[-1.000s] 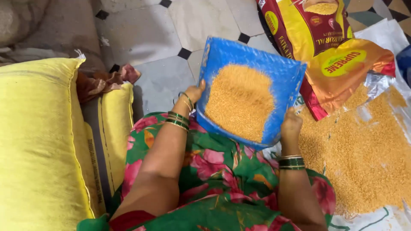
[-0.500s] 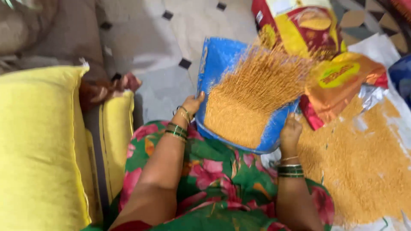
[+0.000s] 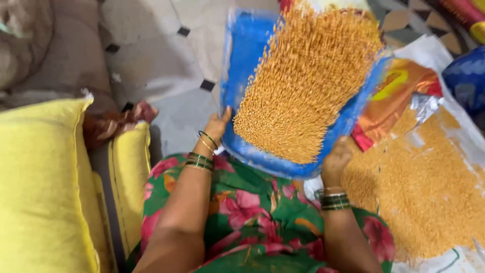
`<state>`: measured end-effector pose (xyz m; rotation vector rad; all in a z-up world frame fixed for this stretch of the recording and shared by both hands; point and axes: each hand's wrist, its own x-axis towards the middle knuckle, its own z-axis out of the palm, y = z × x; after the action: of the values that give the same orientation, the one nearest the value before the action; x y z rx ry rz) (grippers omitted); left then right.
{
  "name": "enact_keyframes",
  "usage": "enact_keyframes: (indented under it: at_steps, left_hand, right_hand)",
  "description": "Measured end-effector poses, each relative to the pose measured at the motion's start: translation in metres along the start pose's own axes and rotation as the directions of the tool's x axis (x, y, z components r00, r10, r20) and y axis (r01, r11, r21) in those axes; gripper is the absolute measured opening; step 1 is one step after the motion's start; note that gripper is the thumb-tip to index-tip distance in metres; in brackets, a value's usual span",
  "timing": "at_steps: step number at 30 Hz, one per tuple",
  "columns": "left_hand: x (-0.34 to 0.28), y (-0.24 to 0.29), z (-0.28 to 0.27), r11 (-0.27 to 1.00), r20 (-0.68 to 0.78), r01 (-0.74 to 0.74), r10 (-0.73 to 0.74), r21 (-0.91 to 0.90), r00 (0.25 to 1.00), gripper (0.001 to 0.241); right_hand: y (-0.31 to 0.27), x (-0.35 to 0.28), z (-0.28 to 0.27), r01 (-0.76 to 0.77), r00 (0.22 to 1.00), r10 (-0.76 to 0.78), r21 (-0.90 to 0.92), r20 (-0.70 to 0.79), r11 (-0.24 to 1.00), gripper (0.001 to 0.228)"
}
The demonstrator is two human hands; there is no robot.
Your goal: The recorder is sifting and winnowing grains using a blue tray to remove debris and sort the grain.
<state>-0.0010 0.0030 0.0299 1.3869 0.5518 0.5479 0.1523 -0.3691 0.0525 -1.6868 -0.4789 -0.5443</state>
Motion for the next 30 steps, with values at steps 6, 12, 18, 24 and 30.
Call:
enact_keyframes:
  at_steps: [6, 12, 18, 24, 30]
  left_hand:
    - [0.017, -0.06, -0.01, 0.847, 0.005, 0.396, -0.425, 0.354, 0.905, 0.073]
    - [0.042, 0.073, 0.004, 0.899, -0.017, -0.124, 0.144, 0.42, 0.989, 0.053]
    - [0.015, -0.008, -0.009, 0.994, -0.025, -0.085, 0.083, -0.07, 0.996, 0.049]
    - [0.01, -0.042, -0.017, 0.813, -0.073, 0.394, -0.403, 0.429, 0.912, 0.07]
    - [0.011, 0.121, 0.015, 0.978, 0.003, 0.004, -0.004, 0.208, 1.0, 0.059]
  right_hand:
    - [0.013, -0.019, -0.002, -0.298, 0.882, 0.335, -0.158, 0.332, 0.941, 0.055]
    - [-0.034, 0.063, 0.007, 0.047, 0.996, -0.053, 0.08, 0.07, 0.996, 0.032]
    - [0.037, -0.007, -0.01, -0.139, 0.974, 0.134, 0.013, 0.184, 0.99, 0.047]
    - [0.042, -0.02, 0.005, -0.489, 0.819, 0.466, -0.02, 0.335, 0.872, 0.057]
    - [-0.014, 0.055, -0.002, 0.004, 1.0, -0.005, -0.068, -0.008, 0.998, 0.062]
